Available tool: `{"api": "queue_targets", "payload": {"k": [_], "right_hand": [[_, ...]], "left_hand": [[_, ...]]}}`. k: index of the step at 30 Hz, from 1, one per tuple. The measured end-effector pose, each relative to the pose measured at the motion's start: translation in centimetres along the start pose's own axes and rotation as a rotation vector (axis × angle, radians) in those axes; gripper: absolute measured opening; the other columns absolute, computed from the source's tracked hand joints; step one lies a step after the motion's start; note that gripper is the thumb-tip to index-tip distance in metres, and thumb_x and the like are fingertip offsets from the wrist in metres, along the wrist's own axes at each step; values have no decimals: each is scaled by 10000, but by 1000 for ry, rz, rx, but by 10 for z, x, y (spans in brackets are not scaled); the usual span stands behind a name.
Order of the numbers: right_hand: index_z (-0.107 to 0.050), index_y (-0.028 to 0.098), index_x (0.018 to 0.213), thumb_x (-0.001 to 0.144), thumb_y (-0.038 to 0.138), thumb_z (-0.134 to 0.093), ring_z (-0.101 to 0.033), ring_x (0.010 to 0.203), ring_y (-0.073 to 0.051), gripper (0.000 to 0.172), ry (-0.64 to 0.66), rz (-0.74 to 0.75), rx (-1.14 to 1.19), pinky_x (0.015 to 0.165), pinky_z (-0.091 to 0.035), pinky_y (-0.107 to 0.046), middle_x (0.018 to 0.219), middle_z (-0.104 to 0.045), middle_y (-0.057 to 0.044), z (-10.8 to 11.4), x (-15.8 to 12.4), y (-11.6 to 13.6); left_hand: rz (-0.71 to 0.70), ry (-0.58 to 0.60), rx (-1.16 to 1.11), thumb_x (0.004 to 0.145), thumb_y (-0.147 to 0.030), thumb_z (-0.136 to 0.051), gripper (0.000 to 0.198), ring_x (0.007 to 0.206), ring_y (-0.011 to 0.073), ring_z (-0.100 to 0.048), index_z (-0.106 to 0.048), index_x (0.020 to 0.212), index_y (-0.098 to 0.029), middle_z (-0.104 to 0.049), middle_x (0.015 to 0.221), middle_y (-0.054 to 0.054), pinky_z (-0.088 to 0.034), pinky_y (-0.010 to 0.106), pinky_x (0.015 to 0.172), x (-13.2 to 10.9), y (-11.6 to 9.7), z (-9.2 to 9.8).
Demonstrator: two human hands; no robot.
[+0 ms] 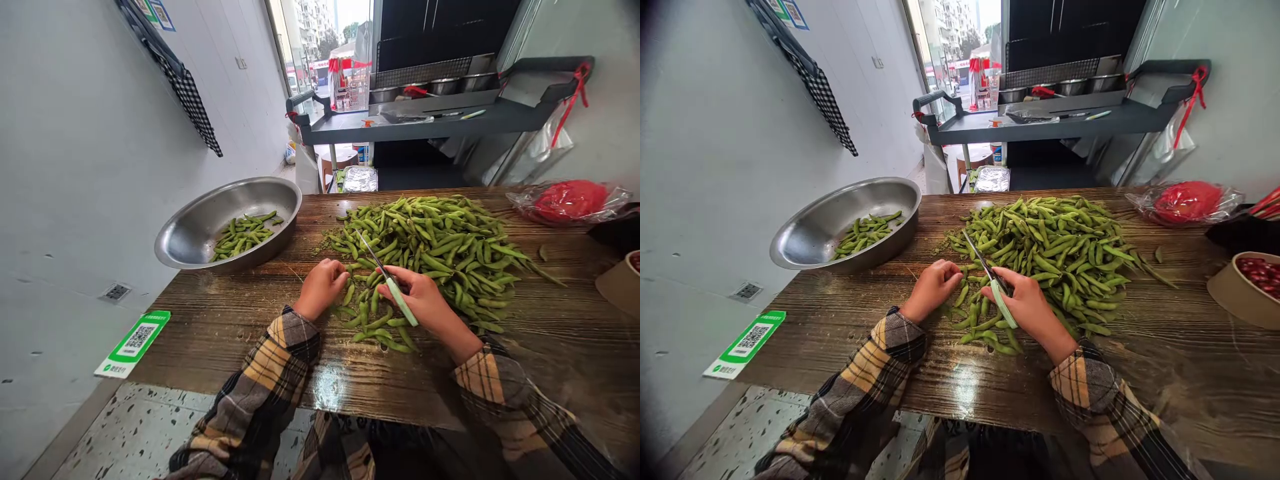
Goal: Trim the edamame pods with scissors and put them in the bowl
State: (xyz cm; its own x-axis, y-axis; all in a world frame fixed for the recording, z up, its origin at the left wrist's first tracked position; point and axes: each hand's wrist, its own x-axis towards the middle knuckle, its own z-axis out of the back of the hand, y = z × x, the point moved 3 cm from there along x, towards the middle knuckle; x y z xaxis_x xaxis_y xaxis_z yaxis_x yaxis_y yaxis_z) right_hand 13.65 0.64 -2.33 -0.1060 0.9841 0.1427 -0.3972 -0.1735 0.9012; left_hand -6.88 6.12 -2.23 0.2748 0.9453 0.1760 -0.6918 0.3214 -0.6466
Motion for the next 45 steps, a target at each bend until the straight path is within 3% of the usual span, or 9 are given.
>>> {"api": "queue_targets", "payload": {"k": [3,8,13,18,23,29,38,45], "right_hand": [[-681,136,1174,780,425,-674,-676,900,-262,488,-7,19,-16,780,-531,-359,1041,-737,-107,-2,0,0],[-676,139,1186,784,426,-669,-678,881,-260,494,-1,14,-39,785,-531,-369,1028,-740,-103,-3,0,1],[-679,143,1183,793,439,-659,-681,850,-250,490,-9,35,-68,781,-532,-371,987,-749,-89,-3,0,0],[-660,147,1214,798,440,-654,-680,946,-275,509,30,17,-38,839,-530,-384,1079,-732,-108,-4,-1,-3],[-635,141,1243,768,438,-676,-684,845,-250,561,79,-9,-47,759,-544,-350,928,-741,-79,-6,-3,0],[-628,158,1236,750,396,-690,-665,768,-208,545,120,6,-36,720,-533,-316,872,-727,-47,-10,-6,4],[-640,150,1232,755,391,-692,-673,930,-262,537,118,50,-107,853,-517,-397,1070,-730,-101,-14,-8,7],[-660,131,1213,780,402,-683,-665,1029,-299,511,87,99,-130,915,-503,-447,1172,-705,-136,-14,-8,5]], "left_hand": [[-18,57,218,799,-297,-602,115,751,164,-519,-621,802,-184,-564,826,33,-374,280,668,-3,0,-6],[-35,74,194,757,-175,-588,34,720,154,-487,-570,729,-181,-534,782,19,-351,272,647,-2,3,-9],[-6,-66,-244,741,-185,-600,84,645,119,-457,-523,713,-169,-533,691,-12,-359,234,609,3,3,0],[195,-48,-829,768,-359,-658,250,464,58,-402,-544,839,-147,-573,628,-25,-296,187,447,-2,-7,7],[202,-58,-1050,725,-313,-716,306,492,43,-436,-577,926,-129,-663,747,25,-309,168,451,-7,-19,14],[165,-93,-1072,732,-293,-718,263,479,41,-423,-562,874,-136,-678,732,23,-316,168,453,-10,-24,16],[160,23,-970,708,-352,-747,298,463,46,-415,-575,830,-141,-645,679,7,-293,174,437,-14,-30,7],[109,22,-813,743,-379,-708,269,532,62,-375,-620,711,-127,-490,610,-30,-285,189,491,-12,-28,11]]}}
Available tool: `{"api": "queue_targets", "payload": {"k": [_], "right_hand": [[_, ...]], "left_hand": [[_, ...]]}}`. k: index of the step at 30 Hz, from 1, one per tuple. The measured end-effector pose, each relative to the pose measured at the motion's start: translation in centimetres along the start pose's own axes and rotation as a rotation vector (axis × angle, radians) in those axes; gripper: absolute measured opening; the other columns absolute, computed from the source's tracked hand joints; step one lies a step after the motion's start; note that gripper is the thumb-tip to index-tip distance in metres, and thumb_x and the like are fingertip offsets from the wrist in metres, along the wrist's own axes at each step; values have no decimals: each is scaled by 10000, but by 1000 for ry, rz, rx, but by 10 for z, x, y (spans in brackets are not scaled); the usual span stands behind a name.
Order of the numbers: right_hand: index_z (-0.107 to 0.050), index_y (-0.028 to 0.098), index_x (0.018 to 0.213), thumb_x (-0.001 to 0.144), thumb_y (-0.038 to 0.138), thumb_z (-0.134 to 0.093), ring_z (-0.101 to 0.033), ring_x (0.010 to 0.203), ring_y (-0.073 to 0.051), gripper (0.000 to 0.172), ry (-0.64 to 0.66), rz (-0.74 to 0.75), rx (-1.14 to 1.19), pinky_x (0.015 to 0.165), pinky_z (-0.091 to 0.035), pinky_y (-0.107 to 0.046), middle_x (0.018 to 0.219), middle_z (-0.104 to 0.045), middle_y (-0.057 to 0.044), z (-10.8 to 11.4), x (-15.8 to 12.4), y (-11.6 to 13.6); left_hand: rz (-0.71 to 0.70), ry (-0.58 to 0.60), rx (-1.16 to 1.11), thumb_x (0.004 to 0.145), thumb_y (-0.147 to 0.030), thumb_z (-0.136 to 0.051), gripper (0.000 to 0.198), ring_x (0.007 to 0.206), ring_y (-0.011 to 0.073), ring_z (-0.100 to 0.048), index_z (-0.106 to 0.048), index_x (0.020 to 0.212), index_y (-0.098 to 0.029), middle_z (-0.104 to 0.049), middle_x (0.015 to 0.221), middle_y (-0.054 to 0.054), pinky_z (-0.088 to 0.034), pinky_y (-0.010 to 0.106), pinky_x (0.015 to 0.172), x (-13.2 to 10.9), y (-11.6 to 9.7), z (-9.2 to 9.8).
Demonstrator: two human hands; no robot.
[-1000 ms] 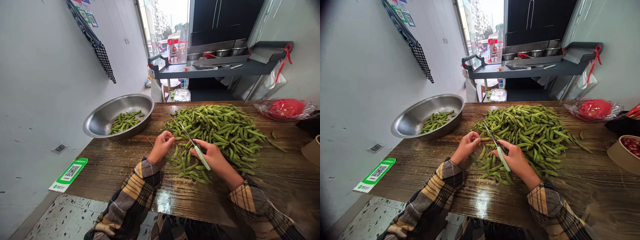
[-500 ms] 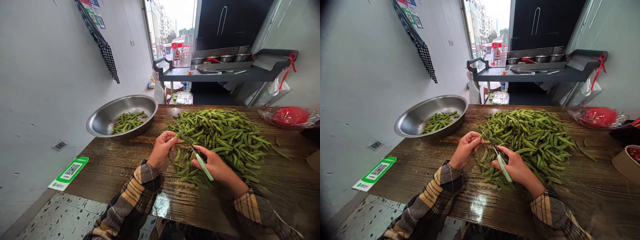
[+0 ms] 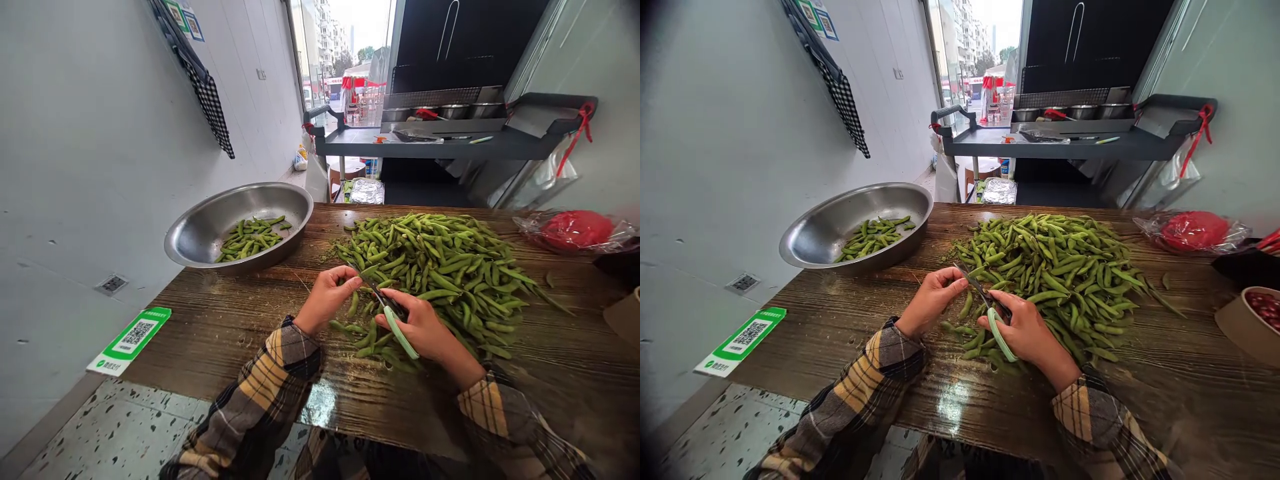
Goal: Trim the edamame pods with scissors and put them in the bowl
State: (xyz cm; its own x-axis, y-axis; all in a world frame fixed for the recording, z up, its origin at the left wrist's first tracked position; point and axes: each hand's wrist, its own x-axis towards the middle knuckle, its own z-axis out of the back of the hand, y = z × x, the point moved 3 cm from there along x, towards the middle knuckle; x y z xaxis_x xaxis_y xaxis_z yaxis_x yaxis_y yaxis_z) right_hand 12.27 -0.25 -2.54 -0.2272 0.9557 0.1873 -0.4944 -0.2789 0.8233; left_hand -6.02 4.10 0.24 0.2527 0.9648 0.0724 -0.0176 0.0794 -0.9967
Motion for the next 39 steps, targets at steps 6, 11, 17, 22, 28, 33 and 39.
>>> {"api": "queue_targets", "payload": {"k": [6,11,17,22,28,33,39], "right_hand": [[-684,151,1186,786,385,-681,-686,990,-295,463,5,29,2,875,-527,-419,1133,-726,-120,0,2,-2],[-713,161,1132,800,370,-662,-706,866,-268,396,91,15,27,781,-549,-358,1009,-765,-75,2,4,1],[-687,140,1181,801,419,-654,-707,891,-281,472,-6,-55,6,808,-549,-385,1013,-761,-80,7,5,-4],[-656,141,1225,796,425,-663,-685,1005,-299,515,-13,-53,-13,880,-529,-412,1132,-724,-118,5,2,-1],[-631,115,1238,746,342,-711,-657,1021,-289,547,-10,16,-97,861,-535,-397,1158,-690,-149,2,2,6],[-617,121,1243,764,345,-708,-657,992,-270,536,-9,40,-138,850,-538,-382,1122,-686,-136,2,2,6],[-612,120,1256,793,349,-691,-656,1023,-276,523,-33,74,-147,858,-547,-379,1155,-680,-145,-1,1,2]], "left_hand": [[3,3,63,738,-362,-700,236,556,80,-385,-666,709,-130,-500,625,-14,-277,203,503,2,-1,5],[-32,18,73,728,-331,-719,221,549,74,-403,-624,709,-133,-500,608,-22,-290,190,504,5,4,6],[76,15,-141,779,-347,-672,248,476,52,-441,-547,870,-154,-677,776,38,-272,172,430,5,11,6],[147,-41,-296,699,-317,-754,288,469,34,-431,-575,841,-142,-616,705,-4,-261,146,395,4,10,5],[186,-36,-442,675,-290,-780,318,449,18,-411,-542,825,-141,-596,687,-16,-262,128,374,4,10,1],[169,43,-421,714,-304,-756,303,438,19,-417,-524,816,-139,-622,710,2,-251,128,360,1,11,-5],[161,74,-396,738,-303,-730,286,420,22,-424,-500,817,-153,-648,718,10,-252,132,363,-1,11,-8]]}}
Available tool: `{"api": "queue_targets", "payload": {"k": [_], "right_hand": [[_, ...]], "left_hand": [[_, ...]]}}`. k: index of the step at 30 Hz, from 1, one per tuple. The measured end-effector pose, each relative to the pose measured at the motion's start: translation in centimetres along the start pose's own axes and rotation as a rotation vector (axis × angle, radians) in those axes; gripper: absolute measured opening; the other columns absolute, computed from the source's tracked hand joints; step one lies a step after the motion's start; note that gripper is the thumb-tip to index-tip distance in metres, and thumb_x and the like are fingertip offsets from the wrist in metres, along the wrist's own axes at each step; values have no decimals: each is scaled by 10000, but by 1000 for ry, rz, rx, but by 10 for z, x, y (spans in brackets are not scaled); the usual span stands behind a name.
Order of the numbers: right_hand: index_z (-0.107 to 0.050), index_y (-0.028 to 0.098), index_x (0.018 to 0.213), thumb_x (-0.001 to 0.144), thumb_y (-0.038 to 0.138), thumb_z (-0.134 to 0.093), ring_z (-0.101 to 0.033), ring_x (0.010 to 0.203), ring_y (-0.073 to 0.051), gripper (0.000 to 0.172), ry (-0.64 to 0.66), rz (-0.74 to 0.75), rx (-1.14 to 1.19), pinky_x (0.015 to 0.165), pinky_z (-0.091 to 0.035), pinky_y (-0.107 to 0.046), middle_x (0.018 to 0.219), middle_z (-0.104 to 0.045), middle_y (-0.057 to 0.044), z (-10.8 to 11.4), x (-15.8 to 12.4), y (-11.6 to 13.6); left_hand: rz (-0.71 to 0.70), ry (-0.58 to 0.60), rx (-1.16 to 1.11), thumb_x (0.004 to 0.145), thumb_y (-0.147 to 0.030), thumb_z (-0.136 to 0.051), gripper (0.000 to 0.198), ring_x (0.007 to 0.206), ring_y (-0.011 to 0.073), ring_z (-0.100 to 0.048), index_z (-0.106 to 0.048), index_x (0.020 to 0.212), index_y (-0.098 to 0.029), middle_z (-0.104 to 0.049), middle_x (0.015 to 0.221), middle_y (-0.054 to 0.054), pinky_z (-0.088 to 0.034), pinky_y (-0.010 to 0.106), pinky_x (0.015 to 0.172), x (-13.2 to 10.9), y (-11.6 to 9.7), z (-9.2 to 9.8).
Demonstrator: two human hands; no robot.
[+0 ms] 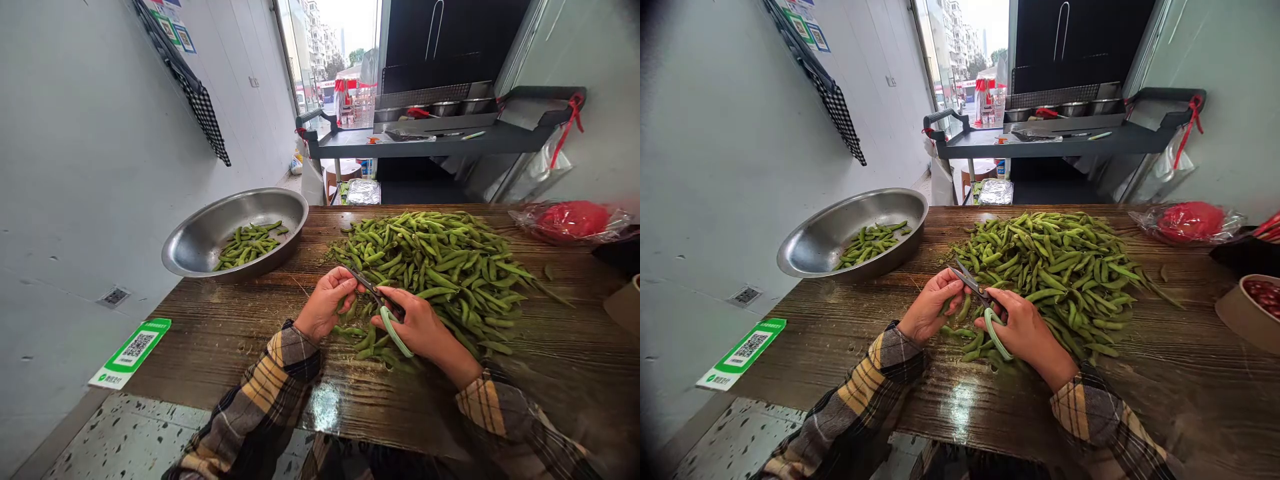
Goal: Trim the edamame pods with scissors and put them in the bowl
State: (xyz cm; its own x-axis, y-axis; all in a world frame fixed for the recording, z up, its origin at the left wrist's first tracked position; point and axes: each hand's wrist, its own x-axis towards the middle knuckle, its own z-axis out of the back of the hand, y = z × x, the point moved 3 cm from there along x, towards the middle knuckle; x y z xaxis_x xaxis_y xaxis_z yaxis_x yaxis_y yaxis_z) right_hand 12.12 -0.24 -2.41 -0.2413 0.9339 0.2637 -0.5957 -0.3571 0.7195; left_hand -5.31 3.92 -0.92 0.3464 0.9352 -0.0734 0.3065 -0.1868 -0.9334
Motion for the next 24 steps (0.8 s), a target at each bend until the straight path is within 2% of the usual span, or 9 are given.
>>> {"api": "queue_targets", "payload": {"k": [5,10,13,16,18,20,22,24], "right_hand": [[-616,95,1256,814,355,-672,-656,1059,-286,516,-27,49,-6,902,-538,-388,1200,-672,-166,-1,-1,-3],[-665,98,1193,824,328,-664,-674,1049,-288,435,-34,64,-11,925,-527,-392,1164,-704,-155,1,1,-1],[-670,95,1191,818,344,-670,-673,1062,-289,448,-84,31,9,935,-525,-391,1175,-702,-154,6,2,-1],[-676,103,1188,810,374,-675,-667,1082,-296,465,-153,-23,27,946,-522,-397,1178,-702,-147,10,2,-3],[-680,119,1187,809,383,-672,-666,1085,-300,462,-172,-37,31,946,-523,-403,1176,-705,-136,11,3,-4],[-682,122,1185,806,377,-673,-667,1082,-305,457,-173,-40,27,938,-528,-407,1172,-707,-133,12,3,-4],[-678,109,1191,802,369,-675,-667,1081,-310,467,-162,-44,20,931,-532,-408,1176,-704,-143,13,3,-3],[-674,96,1194,801,366,-675,-664,1086,-310,477,-157,-45,15,933,-531,-408,1181,-700,-152,13,3,-2]], "left_hand": [[-2,8,2,746,-281,-712,270,418,25,-411,-479,803,-159,-637,686,2,-245,133,372,1,0,0],[-16,-19,22,746,-247,-683,215,430,31,-395,-509,839,-162,-587,652,-23,-244,142,387,2,-6,6],[-7,-48,1,742,-255,-642,195,461,43,-408,-546,886,-165,-532,678,-35,-248,156,394,3,-13,12],[13,-39,54,787,-342,-570,182,496,57,-404,-527,785,-165,-498,715,-27,-239,178,408,5,-16,19],[-14,-35,288,819,-390,-543,255,501,65,-375,-510,709,-163,-476,670,-28,-240,196,432,8,-15,23],[-85,-19,646,824,-383,-558,277,528,81,-378,-528,666,-157,-469,615,-27,-278,217,490,10,-11,24],[-149,2,999,794,-348,-607,253,577,105,-413,-555,639,-155,-501,602,-15,-306,240,553,12,-6,23],[-165,0,1252,747,-332,-664,221,618,127,-452,-572,639,-162,-552,635,2,-308,256,584,12,0,22]]}}
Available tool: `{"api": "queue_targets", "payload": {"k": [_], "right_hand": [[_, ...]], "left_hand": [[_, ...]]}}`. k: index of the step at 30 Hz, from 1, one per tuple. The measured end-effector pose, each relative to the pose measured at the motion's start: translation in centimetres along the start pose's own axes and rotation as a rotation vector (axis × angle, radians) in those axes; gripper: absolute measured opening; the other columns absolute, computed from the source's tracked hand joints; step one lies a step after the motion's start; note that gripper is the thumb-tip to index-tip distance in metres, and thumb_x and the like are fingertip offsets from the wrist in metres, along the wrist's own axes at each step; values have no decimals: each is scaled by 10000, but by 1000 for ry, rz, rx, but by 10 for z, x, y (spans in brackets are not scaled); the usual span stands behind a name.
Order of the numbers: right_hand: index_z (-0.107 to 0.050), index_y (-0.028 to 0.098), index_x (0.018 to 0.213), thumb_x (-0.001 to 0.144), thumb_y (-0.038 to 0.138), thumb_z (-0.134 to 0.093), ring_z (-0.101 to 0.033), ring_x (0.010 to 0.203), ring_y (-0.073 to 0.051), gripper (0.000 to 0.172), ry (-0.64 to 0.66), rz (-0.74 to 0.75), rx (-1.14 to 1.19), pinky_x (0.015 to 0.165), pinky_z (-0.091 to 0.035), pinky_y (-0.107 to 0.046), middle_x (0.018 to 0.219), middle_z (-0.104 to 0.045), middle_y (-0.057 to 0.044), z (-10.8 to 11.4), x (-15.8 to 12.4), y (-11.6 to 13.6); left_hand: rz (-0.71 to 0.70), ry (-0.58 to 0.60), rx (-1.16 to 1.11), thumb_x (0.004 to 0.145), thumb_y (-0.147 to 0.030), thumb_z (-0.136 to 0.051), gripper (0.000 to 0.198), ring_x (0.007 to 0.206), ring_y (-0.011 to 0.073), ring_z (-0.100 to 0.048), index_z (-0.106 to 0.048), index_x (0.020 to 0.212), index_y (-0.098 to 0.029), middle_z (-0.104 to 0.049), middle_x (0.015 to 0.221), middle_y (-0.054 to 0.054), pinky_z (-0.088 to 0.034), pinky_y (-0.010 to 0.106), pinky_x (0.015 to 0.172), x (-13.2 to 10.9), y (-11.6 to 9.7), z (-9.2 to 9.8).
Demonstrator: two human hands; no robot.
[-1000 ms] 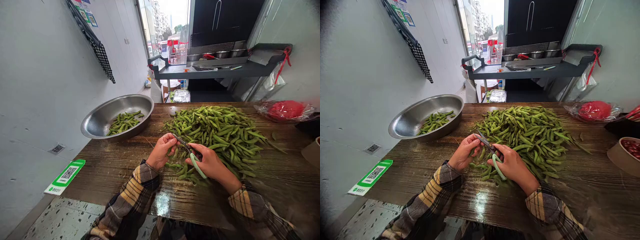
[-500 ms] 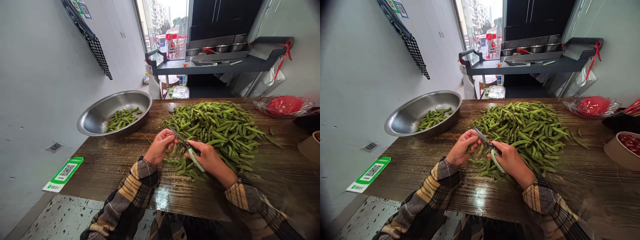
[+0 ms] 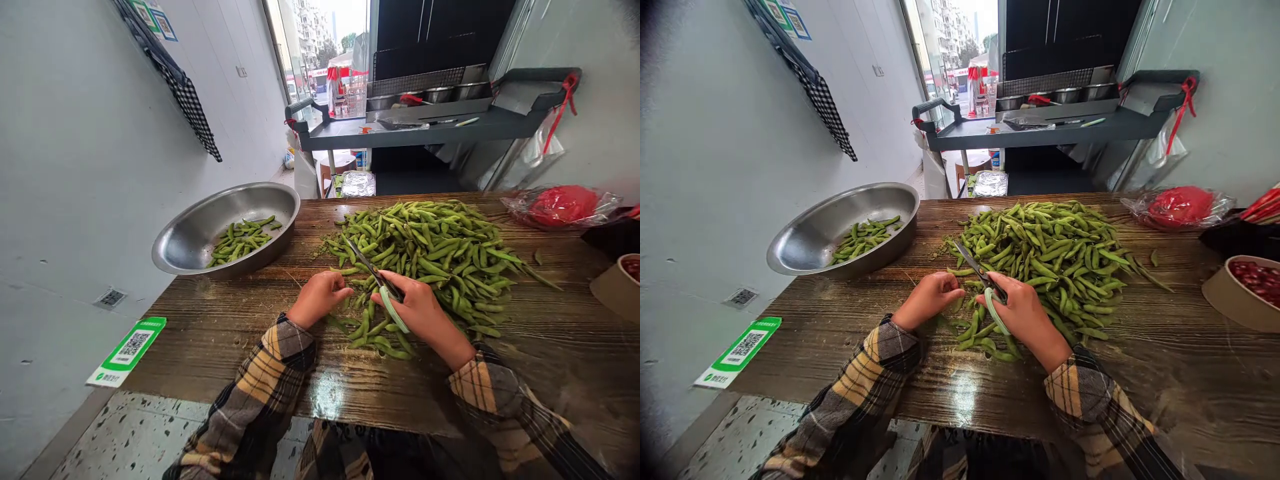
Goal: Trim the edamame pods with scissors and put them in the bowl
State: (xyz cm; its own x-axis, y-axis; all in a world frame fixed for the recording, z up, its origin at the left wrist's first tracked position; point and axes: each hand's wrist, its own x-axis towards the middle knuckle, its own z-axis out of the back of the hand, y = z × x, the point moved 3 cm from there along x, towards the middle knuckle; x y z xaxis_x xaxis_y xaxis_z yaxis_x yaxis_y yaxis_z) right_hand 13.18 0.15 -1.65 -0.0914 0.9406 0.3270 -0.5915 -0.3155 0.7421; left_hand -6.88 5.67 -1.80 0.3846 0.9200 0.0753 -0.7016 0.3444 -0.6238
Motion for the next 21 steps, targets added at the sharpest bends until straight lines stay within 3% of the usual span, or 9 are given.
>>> {"api": "queue_targets", "payload": {"k": [3,8,13,17,21], "right_hand": [[-672,100,1198,807,362,-666,-662,1091,-307,472,-3,15,-3,939,-527,-404,1185,-699,-148,1,0,1],[-673,102,1199,806,356,-664,-679,1054,-304,468,8,5,-18,906,-544,-393,1158,-713,-141,-1,0,1],[-678,116,1195,797,372,-670,-673,1069,-306,474,0,-1,-16,937,-528,-417,1174,-706,-138,-1,-1,-1],[-681,145,1198,793,389,-671,-675,1069,-304,473,7,-16,0,941,-527,-434,1178,-705,-131,-2,-1,-2],[-689,159,1186,791,380,-671,-675,1067,-304,453,21,-6,19,938,-527,-445,1174,-707,-129,-3,-1,-2]], "left_hand": [[12,43,176,709,-330,-707,195,660,147,-497,-593,679,-175,-602,704,17,-309,262,599,-2,2,-6],[-22,69,137,696,-179,-648,81,631,132,-469,-570,679,-172,-561,663,-3,-306,251,584,-1,2,-11],[-48,-30,-268,734,-205,-627,131,600,95,-430,-523,670,-159,-507,646,-26,-336,220,569,3,-4,-1],[68,40,-732,805,-380,-623,256,464,46,-385,-491,781,-162,-582,716,-14,-287,194,448,0,-8,4],[125,78,-986,767,-419,-690,334,437,24,-375,-558,896,-140,-603,738,2,-246,175,407,-2,-11,3]]}}
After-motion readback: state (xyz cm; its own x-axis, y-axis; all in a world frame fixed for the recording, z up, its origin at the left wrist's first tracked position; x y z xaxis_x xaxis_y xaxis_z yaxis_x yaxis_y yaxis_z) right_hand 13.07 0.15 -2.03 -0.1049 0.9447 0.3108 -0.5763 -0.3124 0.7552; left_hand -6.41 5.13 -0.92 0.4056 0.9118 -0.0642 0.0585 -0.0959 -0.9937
